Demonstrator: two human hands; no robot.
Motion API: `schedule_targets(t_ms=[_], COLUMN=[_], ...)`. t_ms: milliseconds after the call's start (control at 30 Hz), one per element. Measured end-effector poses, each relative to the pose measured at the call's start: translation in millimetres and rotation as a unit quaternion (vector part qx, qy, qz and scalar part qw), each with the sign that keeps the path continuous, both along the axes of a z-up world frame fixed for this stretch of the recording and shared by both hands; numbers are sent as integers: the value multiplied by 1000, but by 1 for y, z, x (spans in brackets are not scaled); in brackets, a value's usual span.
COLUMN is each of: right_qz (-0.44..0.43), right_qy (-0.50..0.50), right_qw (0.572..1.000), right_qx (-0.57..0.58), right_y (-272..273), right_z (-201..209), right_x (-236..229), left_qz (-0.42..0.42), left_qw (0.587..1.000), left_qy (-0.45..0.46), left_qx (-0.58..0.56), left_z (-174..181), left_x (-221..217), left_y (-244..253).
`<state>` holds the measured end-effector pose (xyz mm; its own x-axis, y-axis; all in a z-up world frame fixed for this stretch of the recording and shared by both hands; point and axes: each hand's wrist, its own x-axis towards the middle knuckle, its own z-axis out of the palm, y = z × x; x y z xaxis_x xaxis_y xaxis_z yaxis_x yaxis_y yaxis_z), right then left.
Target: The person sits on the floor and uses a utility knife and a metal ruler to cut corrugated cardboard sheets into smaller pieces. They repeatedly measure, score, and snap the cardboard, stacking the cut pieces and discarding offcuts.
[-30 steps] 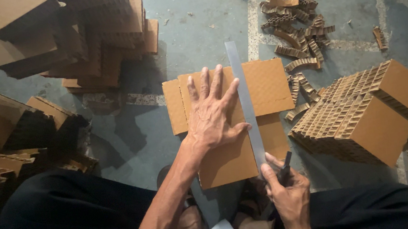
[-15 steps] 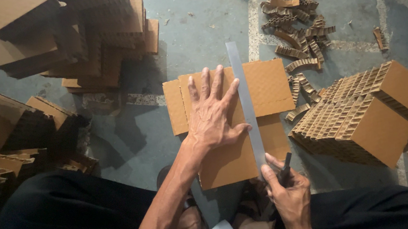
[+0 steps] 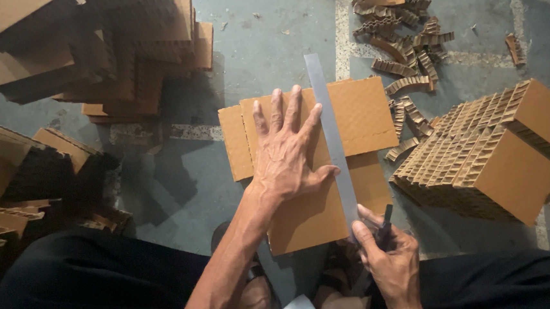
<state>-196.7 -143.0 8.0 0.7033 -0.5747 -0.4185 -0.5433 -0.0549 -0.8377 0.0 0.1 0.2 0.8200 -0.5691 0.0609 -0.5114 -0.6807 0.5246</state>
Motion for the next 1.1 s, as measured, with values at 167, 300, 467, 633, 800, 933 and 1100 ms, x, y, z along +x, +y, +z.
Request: schedule_targets(t_ms=[167, 300, 467, 633, 800, 933, 1100], right_qz=[10, 11, 13, 1, 19, 23, 12], right_qy=[20, 14, -6, 22, 18, 15, 21], right_qw=[1000, 1000, 1000, 1000, 1000, 999, 1000], right_qx=[-19, -17, 12, 12, -7, -16, -9], right_y=[-1, -2, -3, -5, -8, -9, -8], right_z=[1, 2, 1, -1, -3, -3, -1], right_x=[0, 1, 2, 2, 2, 1, 2], left_qz=[-6, -22, -76, -105, -79, -84, -88], left_qw=[1000, 996, 978, 954, 964, 961, 961], left_qy=[20, 52, 22, 9, 17, 45, 43], left_qx=[15, 75, 191, 280, 255, 258, 257], left_z=[9, 22, 41, 51, 48, 46, 49], left_x=[2, 4, 12, 15, 16, 20, 25], left_y=[-1, -7, -21, -33, -37, -36, -36])
